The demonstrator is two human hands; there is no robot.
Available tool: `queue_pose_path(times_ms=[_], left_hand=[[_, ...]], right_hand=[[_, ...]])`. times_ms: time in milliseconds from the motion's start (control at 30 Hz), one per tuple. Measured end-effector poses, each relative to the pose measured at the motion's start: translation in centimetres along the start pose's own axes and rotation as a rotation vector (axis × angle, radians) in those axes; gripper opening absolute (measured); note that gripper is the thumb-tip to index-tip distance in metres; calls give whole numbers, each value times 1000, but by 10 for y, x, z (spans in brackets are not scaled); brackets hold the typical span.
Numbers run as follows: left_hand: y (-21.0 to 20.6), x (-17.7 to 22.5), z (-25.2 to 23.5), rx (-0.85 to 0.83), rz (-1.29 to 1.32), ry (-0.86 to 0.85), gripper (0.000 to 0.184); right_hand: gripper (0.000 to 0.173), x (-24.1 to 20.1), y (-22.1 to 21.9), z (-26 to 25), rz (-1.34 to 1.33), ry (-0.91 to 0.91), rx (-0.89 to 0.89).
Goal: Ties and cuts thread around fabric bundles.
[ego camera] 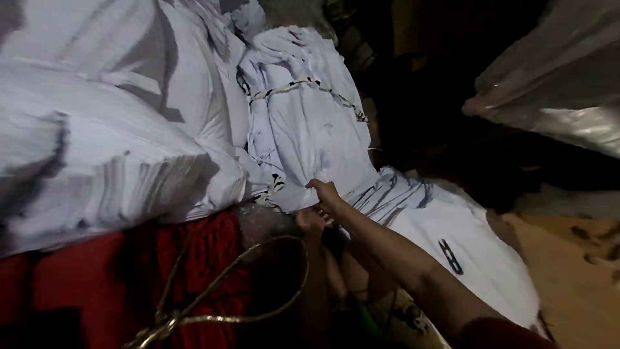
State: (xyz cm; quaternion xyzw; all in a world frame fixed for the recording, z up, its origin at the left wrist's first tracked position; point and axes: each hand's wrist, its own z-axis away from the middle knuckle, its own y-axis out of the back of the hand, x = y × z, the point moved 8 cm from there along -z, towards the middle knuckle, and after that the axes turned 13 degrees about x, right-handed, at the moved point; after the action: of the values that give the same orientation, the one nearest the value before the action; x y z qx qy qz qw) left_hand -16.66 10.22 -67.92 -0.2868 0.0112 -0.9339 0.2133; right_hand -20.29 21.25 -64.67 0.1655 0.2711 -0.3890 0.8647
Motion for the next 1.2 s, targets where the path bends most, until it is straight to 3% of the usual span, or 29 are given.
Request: queue_pose_path(times_ms=[67,133,167,233,367,500,600,700,800,900,1200], left_hand=[[13,22,-5,-89,449,-65,58],[16,54,5,-85,454,-41,81],[9,66,10,-25,407,0,78],[-4,71,12,22,239,78,51],[-11,50,34,55,50,83,25],[3,5,91,189,-53,84,27],[-3,12,161,160,-54,56,35],[3,59,206,151,42,-52,27],[5,143,247,103,150,-224,25],[-23,219,312,85,117,-416,17],[-88,299,493,-208,189,-831,24]], right_hand=[[34,-19,7,21,-15,24,16],[30,-46,23,37,-62,37,25],[28,-63,32,46,-78,54,16],[25,-91,46,70,-113,99,-19],[21,-132,75,134,-207,132,-79],[21,-163,107,198,-193,137,-124],[21,-191,128,240,-170,169,-180],[23,-214,160,274,-154,196,-202],[26,-234,200,307,-138,250,-212],[23,-247,242,340,-199,304,-242],[19,-273,365,453,-452,607,-257]])
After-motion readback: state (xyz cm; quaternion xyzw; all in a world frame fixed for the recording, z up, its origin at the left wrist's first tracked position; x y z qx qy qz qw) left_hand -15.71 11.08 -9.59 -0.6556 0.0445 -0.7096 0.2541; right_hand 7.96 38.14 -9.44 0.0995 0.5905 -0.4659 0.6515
